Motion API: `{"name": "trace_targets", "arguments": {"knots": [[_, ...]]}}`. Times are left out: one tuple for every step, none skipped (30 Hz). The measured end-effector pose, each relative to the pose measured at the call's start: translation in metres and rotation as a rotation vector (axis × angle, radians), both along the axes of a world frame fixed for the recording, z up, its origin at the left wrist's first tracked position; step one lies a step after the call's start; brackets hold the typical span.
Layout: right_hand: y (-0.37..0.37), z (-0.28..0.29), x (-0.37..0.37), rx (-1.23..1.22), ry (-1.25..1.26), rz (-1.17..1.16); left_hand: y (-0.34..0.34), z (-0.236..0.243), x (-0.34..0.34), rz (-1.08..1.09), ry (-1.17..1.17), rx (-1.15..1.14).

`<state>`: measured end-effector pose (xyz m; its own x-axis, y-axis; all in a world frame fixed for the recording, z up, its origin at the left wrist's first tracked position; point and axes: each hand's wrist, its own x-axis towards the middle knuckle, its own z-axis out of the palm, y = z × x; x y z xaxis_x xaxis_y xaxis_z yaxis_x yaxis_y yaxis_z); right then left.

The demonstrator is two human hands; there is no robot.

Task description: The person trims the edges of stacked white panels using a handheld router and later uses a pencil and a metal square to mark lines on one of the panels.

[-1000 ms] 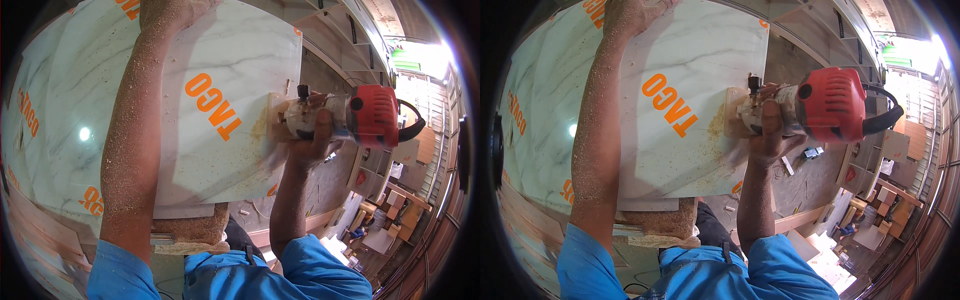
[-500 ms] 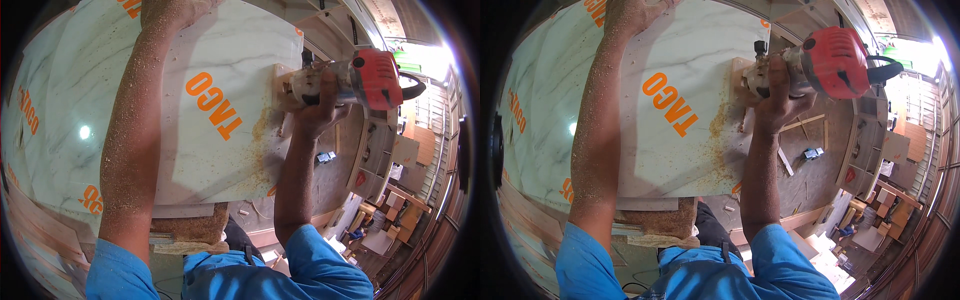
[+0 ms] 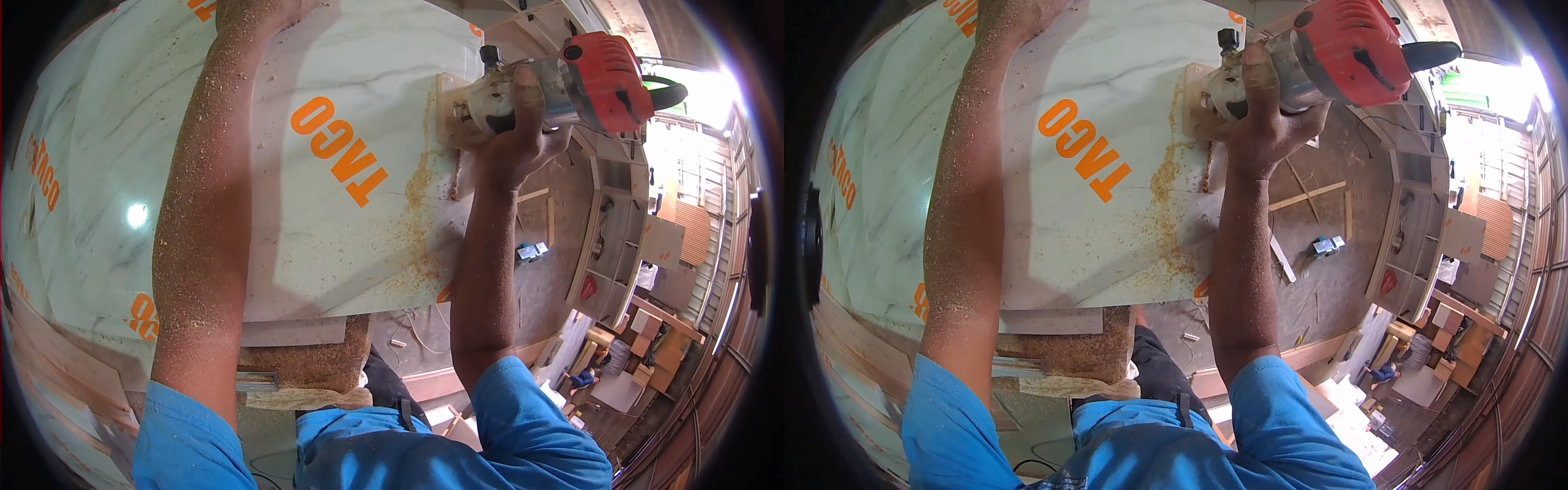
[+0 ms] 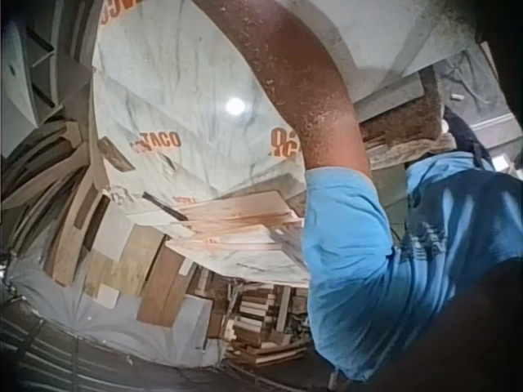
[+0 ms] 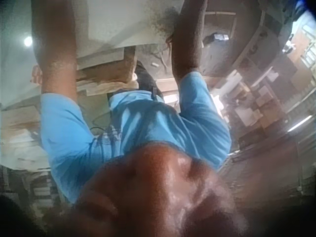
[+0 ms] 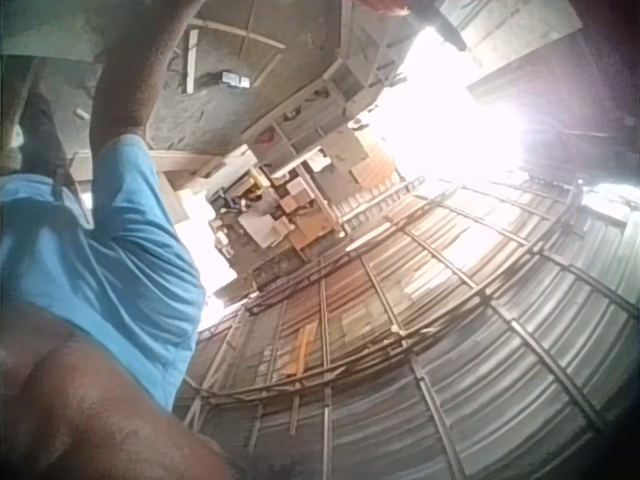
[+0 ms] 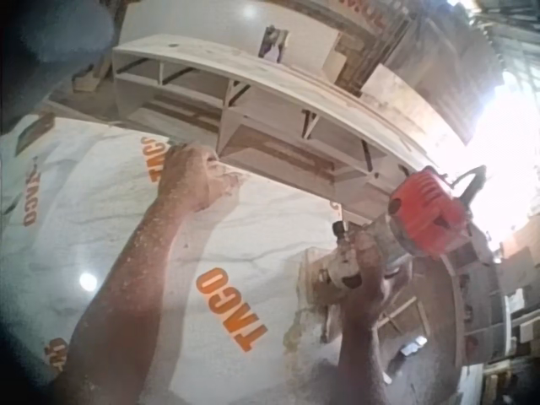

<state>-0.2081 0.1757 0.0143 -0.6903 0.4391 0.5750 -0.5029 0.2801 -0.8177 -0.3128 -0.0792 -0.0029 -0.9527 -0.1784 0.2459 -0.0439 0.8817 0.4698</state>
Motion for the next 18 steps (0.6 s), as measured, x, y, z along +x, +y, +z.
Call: {"name": "trace_targets", "arguments": {"knots": [[0.002, -0.001, 0.0, 0.003, -0.001, -0.004, 0.002, -0.001, 0.0, -0.013, 0.015, -0.019], [0.003, -0.001, 0.0, 0.019, -0.011, -0.019, 0.004, 0.0, 0.0, -0.016, 0.014, -0.017], [0.004, -0.002, -0.001, 0.035, -0.021, -0.034, 0.005, 0.001, 0.0, -0.025, 0.002, 0.013], [0.009, -0.004, -0.001, 0.037, -0.022, -0.037, 0.007, 0.001, 0.0, -0.035, -0.011, 0.042], [0.016, -0.008, -0.001, 0.32, 0.076, -0.084, 0.01, 0.001, 0.001, -0.038, -0.012, 0.045], [0.015, -0.008, -0.001, 0.461, 0.122, -0.1, 0.01, 0.004, 0.006, -0.03, -0.012, 0.064], [0.015, -0.008, -0.001, 0.596, 0.177, -0.122, 0.011, 0.005, 0.008, -0.022, -0.011, 0.084], [0.012, -0.009, -0.001, 0.408, 0.097, -0.087, 0.01, 0.004, 0.007, -0.021, -0.012, 0.082], [0.004, -0.004, -0.003, 0.298, 0.063, -0.052, 0.001, 0.01, 0.008, 0.009, -0.011, 0.071], [0.003, -0.003, -0.003, 0.211, 0.021, -0.043, 0.004, 0.007, 0.005, 0.013, -0.018, 0.084], [0.004, -0.003, -0.005, 0.143, 0.02, -0.034, 0.006, 0.005, 0.004, 0.006, -0.02, 0.089], [0.006, -0.003, -0.005, 0.076, 0.018, -0.025, 0.009, 0.002, 0.002, -0.01, -0.029, 0.071], [0.007, -0.003, -0.005, 0.076, 0.018, -0.027, 0.009, 0.001, 0.002, -0.02, -0.036, 0.047], [0.008, -0.002, -0.005, 0.151, 0.019, -0.048, 0.011, 0.001, 0.002, -0.023, -0.037, 0.048], [0.009, -0.002, -0.005, 0.19, 0.018, -0.06, 0.013, 0.0, 0.001, -0.012, -0.028, 0.041], [0.005, 0.0, -0.006, 0.21, 0.024, -0.054, 0.006, 0.004, 0.002, 0.019, -0.015, 0.016], [-0.002, -0.003, -0.008, 0.18, 0.03, -0.029, -0.007, -0.017, -0.007, 0.034, -0.014, 0.002], [-0.001, -0.001, -0.008, 0.191, 0.032, -0.034, -0.013, -0.058, -0.028, 0.029, 0.148, -0.134]]}}
